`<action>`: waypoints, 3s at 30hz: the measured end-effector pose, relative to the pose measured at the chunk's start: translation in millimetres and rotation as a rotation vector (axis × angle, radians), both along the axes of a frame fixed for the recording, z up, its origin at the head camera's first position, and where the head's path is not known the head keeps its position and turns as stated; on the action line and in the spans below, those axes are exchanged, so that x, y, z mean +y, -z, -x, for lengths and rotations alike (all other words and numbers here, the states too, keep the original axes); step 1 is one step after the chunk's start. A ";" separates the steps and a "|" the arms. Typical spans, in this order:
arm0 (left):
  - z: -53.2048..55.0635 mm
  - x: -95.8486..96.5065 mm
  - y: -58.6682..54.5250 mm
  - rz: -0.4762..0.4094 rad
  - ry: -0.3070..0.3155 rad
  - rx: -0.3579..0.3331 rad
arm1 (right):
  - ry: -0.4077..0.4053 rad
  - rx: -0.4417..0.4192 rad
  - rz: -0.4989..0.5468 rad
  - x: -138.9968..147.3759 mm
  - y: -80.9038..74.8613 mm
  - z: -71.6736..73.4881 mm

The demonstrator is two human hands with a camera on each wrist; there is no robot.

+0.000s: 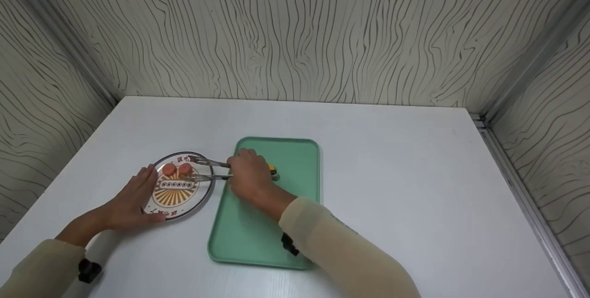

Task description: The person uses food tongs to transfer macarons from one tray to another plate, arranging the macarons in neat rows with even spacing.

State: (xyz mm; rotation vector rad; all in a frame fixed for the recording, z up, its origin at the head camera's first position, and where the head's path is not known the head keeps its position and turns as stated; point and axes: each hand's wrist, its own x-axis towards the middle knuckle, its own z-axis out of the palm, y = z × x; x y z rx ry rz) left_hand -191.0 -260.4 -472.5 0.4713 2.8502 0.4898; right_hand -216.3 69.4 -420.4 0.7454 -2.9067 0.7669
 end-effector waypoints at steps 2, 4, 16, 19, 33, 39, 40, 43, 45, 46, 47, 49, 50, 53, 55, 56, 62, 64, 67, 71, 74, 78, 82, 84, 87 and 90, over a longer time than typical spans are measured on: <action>0.3 -0.1 -0.1 0.000 -0.002 -0.002 | 0.000 0.004 0.004 2.9 -2.0 0.0; 0.5 0.1 -0.1 0.000 -0.005 -0.004 | 0.001 0.001 0.006 6.0 -3.4 0.1; -0.6 0.6 -0.2 -0.013 0.014 0.008 | -0.034 0.006 0.040 25.8 -3.2 -4.5; -0.9 1.1 -1.6 -0.016 0.027 0.017 | -0.054 0.004 0.065 30.3 -3.8 -7.3; -0.8 -0.8 0.7 -0.011 0.027 0.013 | -0.071 0.029 0.121 59.3 -0.1 -16.7; -1.5 0.0 -0.2 -0.018 0.028 0.012 | -0.055 -0.003 0.137 73.5 4.4 -19.3; -1.5 0.0 -0.1 -0.016 0.027 0.010 | -0.053 -0.007 0.137 75.6 4.7 -20.0; -1.2 0.6 -0.3 -0.014 0.021 0.006 | -0.051 -0.010 0.134 81.6 6.1 -22.5; -0.9 1.1 -0.2 -0.009 0.016 0.005 | -0.045 -0.010 0.126 85.9 6.5 -24.9; -0.7 1.2 0.0 -0.006 0.012 0.004 | -0.043 -0.008 0.120 88.4 7.0 -26.1; -0.7 1.5 -0.4 -0.003 0.010 0.004 | -0.041 -0.009 0.115 90.7 7.5 -27.3; -0.9 1.9 -1.2 0.004 0.009 0.004 | -0.034 -0.012 0.104 95.4 8.2 -29.9; -0.9 1.9 -1.4 0.007 0.009 0.003 | -0.030 -0.016 0.099 97.7 8.7 -30.9; -0.9 2.0 -1.7 0.009 0.005 -0.003 | -0.015 -0.017 0.087 104.3 9.6 -33.7; -0.8 1.8 -1.7 0.008 0.005 -0.003 | -0.006 -0.014 0.085 108.2 9.8 -35.1; -0.9 1.7 -1.6 0.008 0.005 -0.004 | -0.001 -0.013 0.083 110.0 9.7 -35.8; -1.9 1.1 -2.1 -0.002 0.006 -0.007 | 0.026 -0.019 0.065 121.2 9.5 -39.1; -1.8 1.1 -2.3 -0.008 0.002 -0.009 | 0.032 -0.018 0.061 125.1 10.0 -40.1; -1.6 1.1 -1.9 -0.010 -0.003 -0.009 | 0.041 -0.009 0.064 131.0 10.9 -41.4; -1.6 1.0 -0.8 -0.002 0.000 -0.004 | 0.056 -0.009 0.061 138.1 13.3 -43.4; -1.6 1.2 -0.2 -0.003 0.004 -0.003 | 0.069 -0.025 0.066 143.3 16.0 -45.6; -0.9 1.2 0.5 -0.011 0.006 0.005 | 0.075 -0.033 0.089 151.2 19.3 -49.1; -0.5 1.0 1.5 -0.008 0.002 0.009 | 0.082 -0.033 0.103 158.3 22.3 -52.0; -0.4 0.8 1.7 -0.010 0.002 0.011 | 0.092 -0.032 0.102 161.2 23.7 -53.2; -0.3 0.5 1.7 -0.012 0.007 0.019 | 0.110 -0.034 0.096 164.2 25.8 -54.9; -0.5 0.5 1.2 -0.015 0.010 0.024 | 0.120 -0.041 0.086 165.9 27.6 -55.8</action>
